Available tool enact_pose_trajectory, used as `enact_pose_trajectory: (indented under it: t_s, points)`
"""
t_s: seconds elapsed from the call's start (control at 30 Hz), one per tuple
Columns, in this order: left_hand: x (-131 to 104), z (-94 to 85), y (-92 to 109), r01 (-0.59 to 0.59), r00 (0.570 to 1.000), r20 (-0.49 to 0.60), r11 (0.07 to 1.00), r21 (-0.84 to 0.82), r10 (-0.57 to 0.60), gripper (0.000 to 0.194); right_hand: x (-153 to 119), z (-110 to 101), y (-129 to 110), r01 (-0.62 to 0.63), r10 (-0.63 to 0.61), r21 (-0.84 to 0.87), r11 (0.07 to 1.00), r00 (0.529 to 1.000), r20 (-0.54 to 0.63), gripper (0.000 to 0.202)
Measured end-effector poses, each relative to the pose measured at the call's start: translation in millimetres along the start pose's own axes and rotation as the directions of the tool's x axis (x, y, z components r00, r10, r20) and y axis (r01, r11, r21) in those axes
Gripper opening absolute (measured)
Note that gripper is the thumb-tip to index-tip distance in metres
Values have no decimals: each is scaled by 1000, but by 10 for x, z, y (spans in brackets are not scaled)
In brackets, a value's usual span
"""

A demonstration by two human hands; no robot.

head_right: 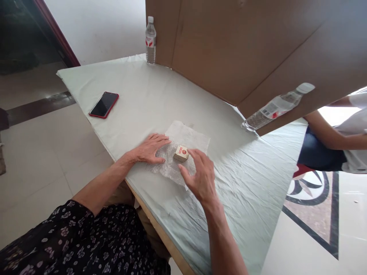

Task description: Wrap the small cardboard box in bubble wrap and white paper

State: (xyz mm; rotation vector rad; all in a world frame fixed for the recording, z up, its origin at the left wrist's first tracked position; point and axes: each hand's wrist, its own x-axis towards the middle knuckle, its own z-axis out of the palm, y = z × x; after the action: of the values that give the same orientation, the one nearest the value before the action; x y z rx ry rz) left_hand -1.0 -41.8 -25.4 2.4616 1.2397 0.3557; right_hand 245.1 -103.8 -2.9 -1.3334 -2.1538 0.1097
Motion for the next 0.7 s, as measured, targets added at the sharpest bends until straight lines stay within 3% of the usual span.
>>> enact_pose_trajectory:
  t_s: [0.1, 0.2, 0.3, 0.43, 0.57, 0.63, 0.7]
  points:
    - [5, -10, 10, 4, 1000, 9, 1000, -10, -4, 77, -242, -81, -172, 176, -166, -60, 983, 976, 139, 38]
    - [11, -16, 25, 31, 999, -4, 999, -27, -32, 75, -394, 11, -243, 218, -189, -151, 964, 964, 185, 16]
    - [4, -48, 51, 53, 998, -36, 993, -106, -57, 69, -384, 113, -217, 174, -161, -164, 971, 983, 90, 22]
    - [-3, -206, 169, 31, 998, -51, 957, -288, -48, 66, -175, 59, -140, 66, -69, -119, 991, 997, -26, 18]
    - [102, -371, 358, -73, 997, -29, 966, -246, 67, 78, 101, -24, -36, -48, 47, -28, 998, 998, -48, 17]
    - [193, -376, 426, -75, 997, -28, 975, -209, 71, 65, 217, -10, 30, -117, 121, 56, 992, 990, -66, 18]
    - [278, -324, 458, -15, 997, -83, 975, -224, -4, 33, 303, 34, 95, -182, 194, 158, 970, 979, -63, 19]
